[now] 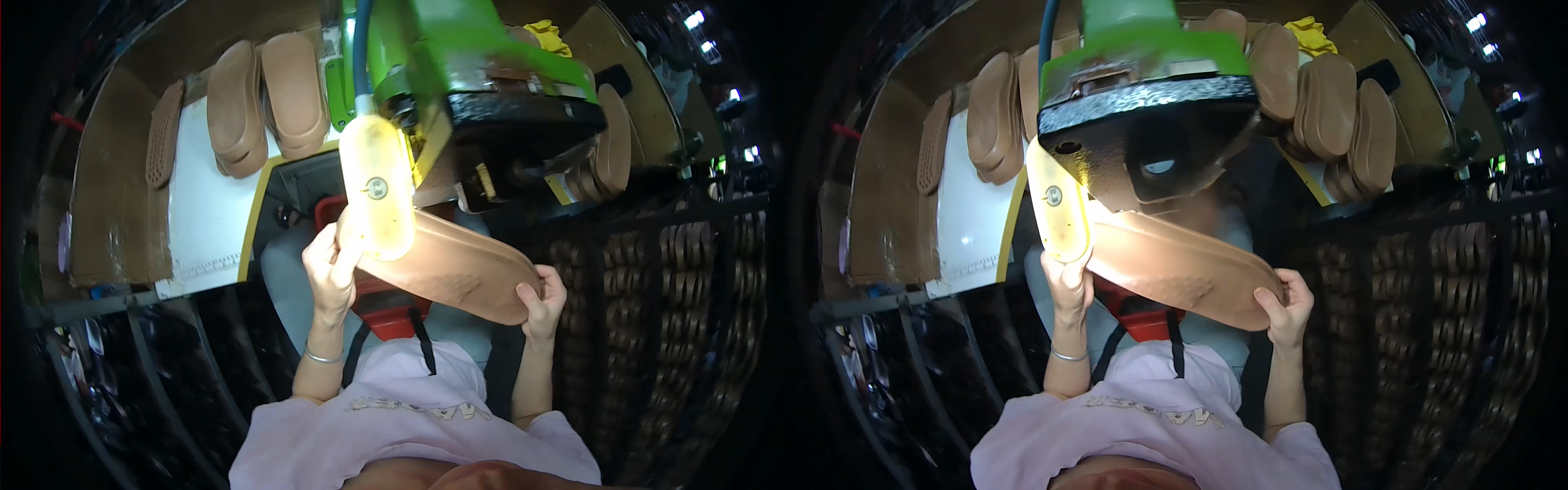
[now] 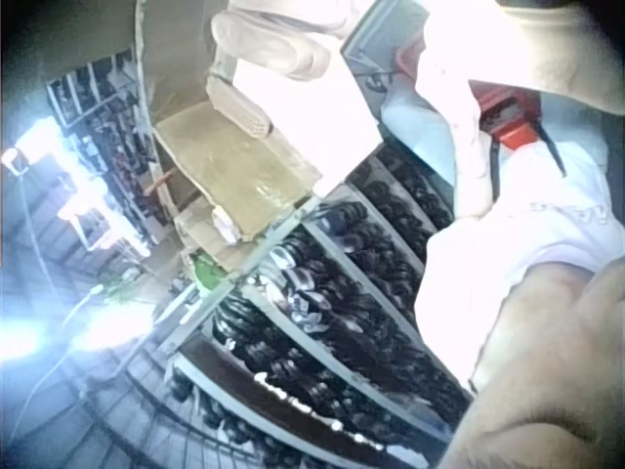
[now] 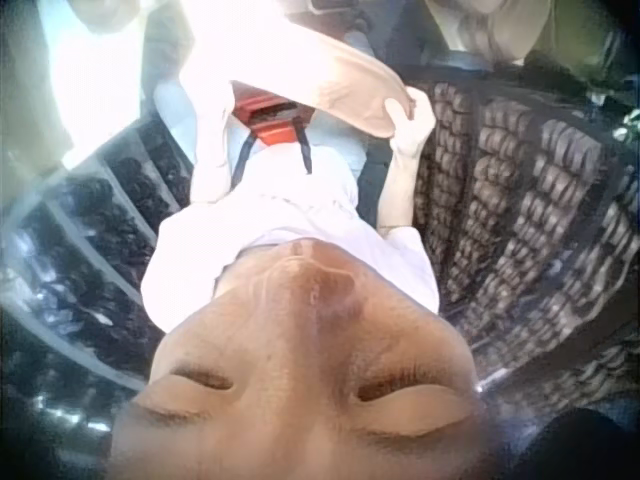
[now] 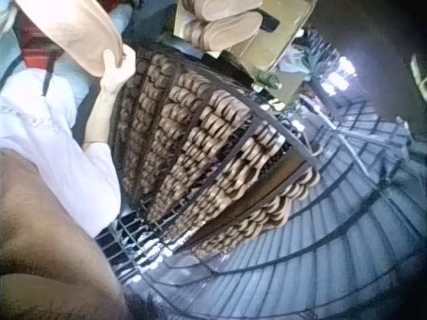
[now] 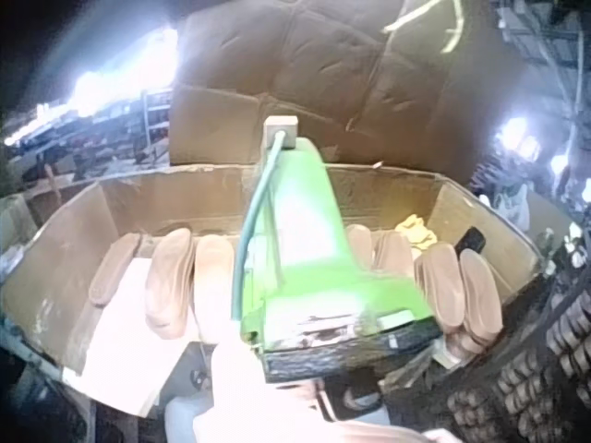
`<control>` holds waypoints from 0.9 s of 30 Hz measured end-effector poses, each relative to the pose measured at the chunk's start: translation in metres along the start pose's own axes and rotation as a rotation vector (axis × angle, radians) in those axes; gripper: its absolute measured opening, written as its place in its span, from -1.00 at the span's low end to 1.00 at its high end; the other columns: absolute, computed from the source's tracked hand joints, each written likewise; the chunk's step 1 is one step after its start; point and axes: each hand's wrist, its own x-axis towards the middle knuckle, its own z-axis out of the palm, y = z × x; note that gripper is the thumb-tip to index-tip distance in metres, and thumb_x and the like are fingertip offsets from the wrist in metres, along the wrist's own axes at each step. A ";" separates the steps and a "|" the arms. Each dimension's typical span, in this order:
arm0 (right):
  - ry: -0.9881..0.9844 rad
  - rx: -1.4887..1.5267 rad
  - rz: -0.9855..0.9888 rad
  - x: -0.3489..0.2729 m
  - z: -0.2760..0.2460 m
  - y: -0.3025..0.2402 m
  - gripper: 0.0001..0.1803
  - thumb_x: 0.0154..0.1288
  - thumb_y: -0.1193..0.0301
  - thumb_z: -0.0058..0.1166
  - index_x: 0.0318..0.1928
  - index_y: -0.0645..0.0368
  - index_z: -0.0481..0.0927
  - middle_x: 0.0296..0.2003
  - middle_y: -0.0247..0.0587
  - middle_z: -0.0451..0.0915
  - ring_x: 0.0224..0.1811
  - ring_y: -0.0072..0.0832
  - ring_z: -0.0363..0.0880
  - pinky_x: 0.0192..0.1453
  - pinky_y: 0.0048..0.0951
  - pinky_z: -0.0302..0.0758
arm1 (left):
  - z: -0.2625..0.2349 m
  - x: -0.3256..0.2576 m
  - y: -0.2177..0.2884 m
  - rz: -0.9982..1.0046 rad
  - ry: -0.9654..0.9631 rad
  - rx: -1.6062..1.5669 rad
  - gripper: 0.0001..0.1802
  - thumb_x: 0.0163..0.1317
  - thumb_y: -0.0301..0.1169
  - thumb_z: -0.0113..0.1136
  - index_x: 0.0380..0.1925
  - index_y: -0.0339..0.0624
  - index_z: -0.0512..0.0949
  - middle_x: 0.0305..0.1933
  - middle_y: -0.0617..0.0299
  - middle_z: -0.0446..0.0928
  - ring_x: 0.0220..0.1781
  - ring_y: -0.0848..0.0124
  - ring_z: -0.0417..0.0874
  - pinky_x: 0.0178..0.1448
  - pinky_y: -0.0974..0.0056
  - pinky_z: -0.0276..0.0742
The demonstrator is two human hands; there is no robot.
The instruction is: The person sits on a low stool and uses a green grinding machine to smooth the edges of brown shoe insoles. They pick up insoles from a nearby pile, run the edges against the machine's rotating wheel, and then place the finished insoles onto a metal rack.
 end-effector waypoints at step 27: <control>0.014 0.104 -0.042 -0.011 0.072 0.040 -0.35 0.33 0.50 0.00 0.35 0.35 0.05 0.25 -0.04 0.24 0.28 -0.33 0.25 0.37 -0.34 0.14 | -0.058 -0.042 -0.046 0.102 -0.144 0.316 -0.86 0.25 -0.58 0.07 -0.19 -0.35 0.43 -0.28 0.05 0.59 -0.32 0.42 0.66 -0.27 0.34 0.65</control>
